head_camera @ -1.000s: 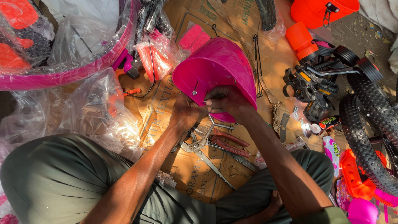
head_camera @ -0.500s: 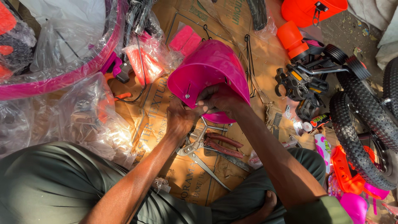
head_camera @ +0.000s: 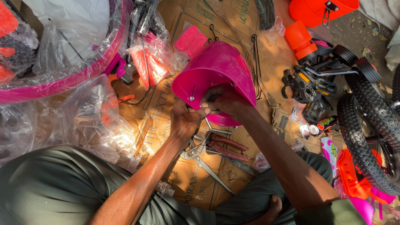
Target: The person unpacks orange and pink plastic baskets, then attaches metal mounting brackets to each using bolts and a wrench. The person tightens the bolts to secure the brackets and sets the finished baskets aside.
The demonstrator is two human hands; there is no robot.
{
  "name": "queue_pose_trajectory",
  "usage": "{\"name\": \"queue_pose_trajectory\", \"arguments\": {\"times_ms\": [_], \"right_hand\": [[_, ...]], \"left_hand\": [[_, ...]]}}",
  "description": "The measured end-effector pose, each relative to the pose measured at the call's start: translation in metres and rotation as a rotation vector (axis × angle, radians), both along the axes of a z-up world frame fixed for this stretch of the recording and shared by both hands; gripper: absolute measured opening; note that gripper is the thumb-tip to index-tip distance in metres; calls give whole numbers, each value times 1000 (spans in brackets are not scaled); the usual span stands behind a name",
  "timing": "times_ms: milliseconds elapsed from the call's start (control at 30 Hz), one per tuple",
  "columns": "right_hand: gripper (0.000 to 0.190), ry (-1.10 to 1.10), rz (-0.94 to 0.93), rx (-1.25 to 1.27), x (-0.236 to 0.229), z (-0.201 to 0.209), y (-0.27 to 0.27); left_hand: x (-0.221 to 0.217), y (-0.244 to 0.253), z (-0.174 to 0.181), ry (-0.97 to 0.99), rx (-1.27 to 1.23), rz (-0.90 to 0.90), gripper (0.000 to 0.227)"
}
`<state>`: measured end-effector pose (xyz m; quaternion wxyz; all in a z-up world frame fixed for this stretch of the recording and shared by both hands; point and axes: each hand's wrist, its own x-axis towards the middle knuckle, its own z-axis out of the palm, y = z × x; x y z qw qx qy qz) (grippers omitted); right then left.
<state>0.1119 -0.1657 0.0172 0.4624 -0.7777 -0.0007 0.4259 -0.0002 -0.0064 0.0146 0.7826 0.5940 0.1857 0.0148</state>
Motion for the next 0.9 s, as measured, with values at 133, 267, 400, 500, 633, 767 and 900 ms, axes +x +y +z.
{"name": "queue_pose_trajectory", "arguments": {"times_ms": [133, 267, 400, 500, 633, 767, 900], "right_hand": [[7, -100, 39, 33, -5, -11, -1], [8, -205, 53, 64, -8, -14, -4], [10, -66, -47, 211, -16, -9, -11], [12, -25, -92, 238, -16, -6, -5], [13, 40, -172, 290, -18, -4, 5], [9, -62, -106, 295, -17, -5, 11], [9, -70, -101, 193, -17, -11, 9]], "left_hand": [[0, -2, -9, -79, -278, -33, 26], [0, 3, -6, 10, -186, -57, 29], [-4, 3, -3, 26, -115, -59, 33], [-2, 3, -4, 37, -265, -62, 31], [0, 5, -7, -161, -110, -45, 42], [4, 9, -5, -197, -138, -40, 54], [2, 9, -4, -138, -101, -12, 55]]}}
